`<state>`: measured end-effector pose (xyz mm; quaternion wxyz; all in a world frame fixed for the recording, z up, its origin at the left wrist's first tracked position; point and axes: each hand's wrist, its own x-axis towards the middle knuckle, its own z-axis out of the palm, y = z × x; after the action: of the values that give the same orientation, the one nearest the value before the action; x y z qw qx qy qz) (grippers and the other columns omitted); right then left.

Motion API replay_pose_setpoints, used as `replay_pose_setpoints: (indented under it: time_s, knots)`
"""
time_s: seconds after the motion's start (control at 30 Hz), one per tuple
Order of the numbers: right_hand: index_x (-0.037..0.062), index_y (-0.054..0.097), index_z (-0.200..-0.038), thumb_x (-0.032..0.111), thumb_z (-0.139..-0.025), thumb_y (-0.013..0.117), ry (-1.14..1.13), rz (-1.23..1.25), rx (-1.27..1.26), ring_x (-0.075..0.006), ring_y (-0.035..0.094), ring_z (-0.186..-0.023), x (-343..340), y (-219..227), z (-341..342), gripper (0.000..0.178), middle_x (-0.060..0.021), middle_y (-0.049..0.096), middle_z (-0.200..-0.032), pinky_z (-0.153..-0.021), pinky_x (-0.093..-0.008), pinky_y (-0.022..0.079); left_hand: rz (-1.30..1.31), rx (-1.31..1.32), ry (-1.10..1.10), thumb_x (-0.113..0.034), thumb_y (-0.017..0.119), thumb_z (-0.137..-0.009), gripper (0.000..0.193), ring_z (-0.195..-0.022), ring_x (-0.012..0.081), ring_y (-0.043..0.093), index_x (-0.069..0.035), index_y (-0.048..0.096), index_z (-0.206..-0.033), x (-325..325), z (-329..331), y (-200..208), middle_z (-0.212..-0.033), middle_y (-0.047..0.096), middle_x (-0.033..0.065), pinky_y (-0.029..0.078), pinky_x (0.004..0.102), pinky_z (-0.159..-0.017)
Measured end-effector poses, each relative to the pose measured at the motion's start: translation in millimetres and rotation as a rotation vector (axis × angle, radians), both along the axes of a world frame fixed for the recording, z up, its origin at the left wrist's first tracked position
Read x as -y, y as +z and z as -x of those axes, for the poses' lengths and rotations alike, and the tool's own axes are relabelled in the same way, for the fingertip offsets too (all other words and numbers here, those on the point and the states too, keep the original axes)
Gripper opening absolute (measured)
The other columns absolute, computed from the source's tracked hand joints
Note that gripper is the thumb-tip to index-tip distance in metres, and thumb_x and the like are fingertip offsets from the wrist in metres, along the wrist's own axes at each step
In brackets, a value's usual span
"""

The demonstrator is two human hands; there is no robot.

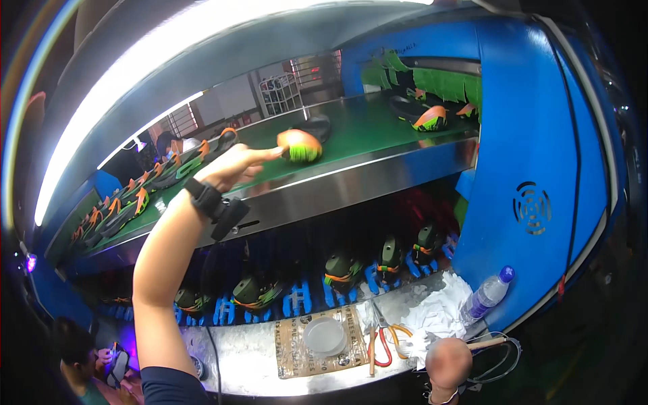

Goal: Applying glue to the edges of shoe soles using a brush and placing them on a conveyor belt.

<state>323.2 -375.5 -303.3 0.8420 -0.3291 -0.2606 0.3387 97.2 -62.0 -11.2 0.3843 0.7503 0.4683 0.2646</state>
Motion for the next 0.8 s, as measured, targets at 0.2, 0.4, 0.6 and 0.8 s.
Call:
replay_pose_setpoints:
  time_s: [0.2, 0.4, 0.6, 0.8]
  knots:
    - [-0.0007, 0.047, -0.078, 0.013, -0.072, 0.05, 0.016, 0.112, 0.008, -0.0086, 0.039, -0.036, -7.1, -8.5, -12.3, 0.015, -0.0042, 0.045, -0.051, -0.032, -0.0181, 0.032, -0.474, -0.411, 0.352, -0.055, 0.065, -0.063, 0.092, -0.049, 0.0153, 0.056, 0.006, 0.029, -0.122, 31.6, -29.5, 9.3, -0.065, 0.056, 0.0106, 0.046, 0.0223, -0.044]
    - [-0.0011, 0.046, -0.075, 0.011, -0.072, 0.049, -0.048, 0.096, -0.007, -0.009, 0.039, -0.036, -18.7, -11.7, -22.6, 0.013, -0.0046, 0.044, -0.051, -0.032, -0.0184, 0.032, -0.468, -0.544, 0.2, -0.052, 0.07, -0.058, 0.097, -0.047, 0.016, 0.056, 0.017, 0.026, -0.109, 6.1, -86.2, 15.6, -0.061, 0.053, 0.0108, 0.046, 0.0232, -0.039]
    - [-0.0054, 0.052, -0.082, 0.004, -0.08, 0.05, 0.034, 0.03, 0.142, -0.0089, 0.041, -0.039, -20.5, -1.7, -40.0, 0.01, -0.0075, 0.05, -0.057, -0.035, -0.019, 0.033, -0.521, -0.466, 0.31, -0.049, 0.072, -0.058, 0.087, -0.05, 0.0163, 0.057, 0.015, 0.035, -0.104, -56.1, -119.6, 12.0, -0.07, 0.057, 0.0156, 0.044, 0.0225, -0.036]
    - [-0.0081, 0.051, -0.081, 0.002, -0.079, 0.047, -0.017, 0.105, 0.191, -0.0088, 0.041, -0.04, -20.3, 6.0, -35.7, 0.011, -0.0078, 0.05, -0.056, -0.036, -0.0191, 0.033, -0.475, -0.881, 0.055, -0.046, 0.066, -0.065, 0.064, -0.108, 0.0273, 0.047, -0.004, 0.053, -0.112, -152.7, -155.3, 53.4, -0.117, 0.048, 0.0183, 0.039, 0.0358, -0.088]
